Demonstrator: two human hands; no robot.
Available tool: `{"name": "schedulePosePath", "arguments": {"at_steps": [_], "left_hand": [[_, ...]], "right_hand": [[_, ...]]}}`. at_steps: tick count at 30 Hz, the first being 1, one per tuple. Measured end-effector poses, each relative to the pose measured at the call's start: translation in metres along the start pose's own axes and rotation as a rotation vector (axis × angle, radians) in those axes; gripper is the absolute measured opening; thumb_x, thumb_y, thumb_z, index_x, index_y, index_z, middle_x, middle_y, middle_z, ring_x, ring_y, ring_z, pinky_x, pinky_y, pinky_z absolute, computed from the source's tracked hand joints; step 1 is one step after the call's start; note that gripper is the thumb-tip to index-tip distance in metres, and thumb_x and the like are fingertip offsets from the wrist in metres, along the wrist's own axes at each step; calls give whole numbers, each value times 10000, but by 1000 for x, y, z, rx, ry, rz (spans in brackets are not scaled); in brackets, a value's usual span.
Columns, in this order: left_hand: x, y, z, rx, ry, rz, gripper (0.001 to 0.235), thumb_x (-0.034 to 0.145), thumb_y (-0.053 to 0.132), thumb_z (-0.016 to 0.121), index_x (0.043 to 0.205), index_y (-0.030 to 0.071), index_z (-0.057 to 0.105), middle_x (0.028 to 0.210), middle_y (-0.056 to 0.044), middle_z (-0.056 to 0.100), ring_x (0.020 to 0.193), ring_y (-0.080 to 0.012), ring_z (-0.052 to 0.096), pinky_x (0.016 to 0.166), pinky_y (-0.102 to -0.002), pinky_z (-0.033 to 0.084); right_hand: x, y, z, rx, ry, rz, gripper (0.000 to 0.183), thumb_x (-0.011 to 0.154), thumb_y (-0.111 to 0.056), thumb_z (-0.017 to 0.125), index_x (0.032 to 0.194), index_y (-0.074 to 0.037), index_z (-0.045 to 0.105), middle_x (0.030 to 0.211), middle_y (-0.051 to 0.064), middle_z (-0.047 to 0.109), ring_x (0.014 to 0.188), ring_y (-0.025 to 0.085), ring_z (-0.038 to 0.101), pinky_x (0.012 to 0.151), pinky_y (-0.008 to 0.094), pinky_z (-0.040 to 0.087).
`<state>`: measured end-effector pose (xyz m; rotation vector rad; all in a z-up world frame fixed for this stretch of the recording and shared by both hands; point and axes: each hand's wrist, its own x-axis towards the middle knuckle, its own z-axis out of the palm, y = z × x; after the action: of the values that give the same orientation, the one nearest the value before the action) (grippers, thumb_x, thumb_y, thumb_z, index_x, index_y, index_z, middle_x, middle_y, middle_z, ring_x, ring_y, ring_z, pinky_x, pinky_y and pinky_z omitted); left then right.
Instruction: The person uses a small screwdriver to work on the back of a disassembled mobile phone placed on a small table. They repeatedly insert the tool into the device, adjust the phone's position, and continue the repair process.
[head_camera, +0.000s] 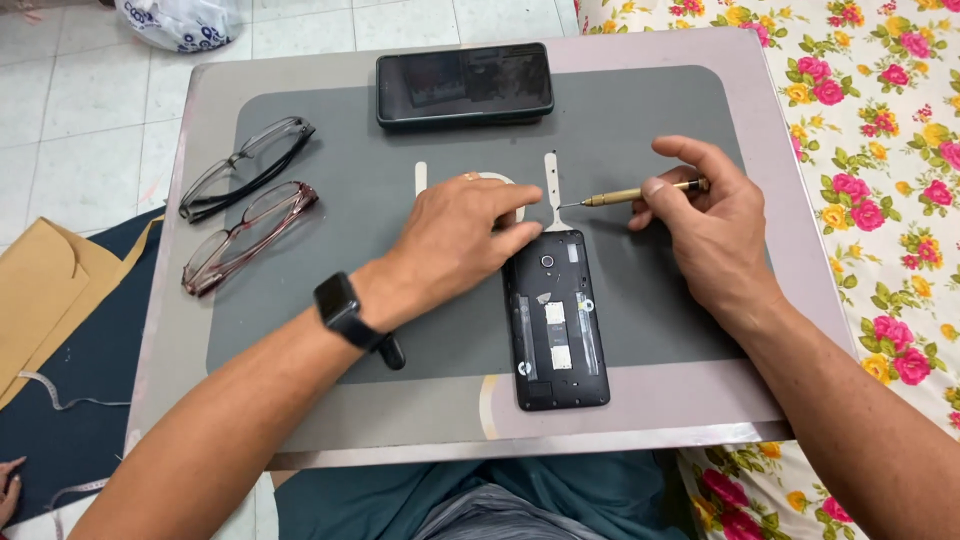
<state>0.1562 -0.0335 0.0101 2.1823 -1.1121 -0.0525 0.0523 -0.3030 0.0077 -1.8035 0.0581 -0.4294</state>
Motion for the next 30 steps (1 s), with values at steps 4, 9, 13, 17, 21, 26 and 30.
{"name": "schedulePosePath", "arguments": {"at_steps": [4,9,13,17,21,26,30], "left_hand": [[20,-1,4,-42,-66,-46,362,963,275,757,1320,336,781,724,23,707,793,-282,757,761,-437,593],[32,0,11,20,-93,-114,316,925,252,764,1219,339,840,549,55,699,624,-240,762,688,-345,601],[36,11,5,3,-95,-104,251,940,260,760,1160,328,858,598,26,755,634,-245,784,699,-334,603],[37,12,5,11,-68,-83,201,945,245,767,1107,306,869,656,-12,788,651,-271,799,661,-350,607],[36,13,4,-7,-83,-107,209,973,260,749,1140,307,864,756,-18,832,736,-264,827,746,-364,629],[35,14,6,219,-166,-48,320,1046,318,660,737,248,615,587,-31,548,593,-321,499,582,-468,393],[34,4,12,208,-120,-29,297,1036,392,627,1220,312,846,1147,43,845,970,-339,781,718,-544,576]], "right_hand": [[-1,-1,1,-5,5,-3,422,1073,58,631,1490,79,574,955,228,692,793,306,781,864,405,627],[-2,-6,3,-23,12,11,422,1057,62,639,1477,74,593,931,218,698,794,281,781,869,398,619],[-3,-10,4,-30,6,23,420,1063,56,641,1480,70,591,929,214,700,790,282,782,856,396,623],[-2,-10,4,-35,22,29,411,1058,57,641,1468,73,602,925,224,706,789,282,782,864,401,618],[-1,-7,2,-15,76,63,422,1041,33,627,1463,37,603,819,142,639,730,238,750,881,411,639],[3,-26,2,-31,222,271,291,1077,-104,580,1354,-90,668,611,29,522,588,119,586,755,259,633],[4,-23,-3,-19,253,299,278,1052,-123,538,1279,-81,693,527,23,422,447,106,417,664,273,608]]}}
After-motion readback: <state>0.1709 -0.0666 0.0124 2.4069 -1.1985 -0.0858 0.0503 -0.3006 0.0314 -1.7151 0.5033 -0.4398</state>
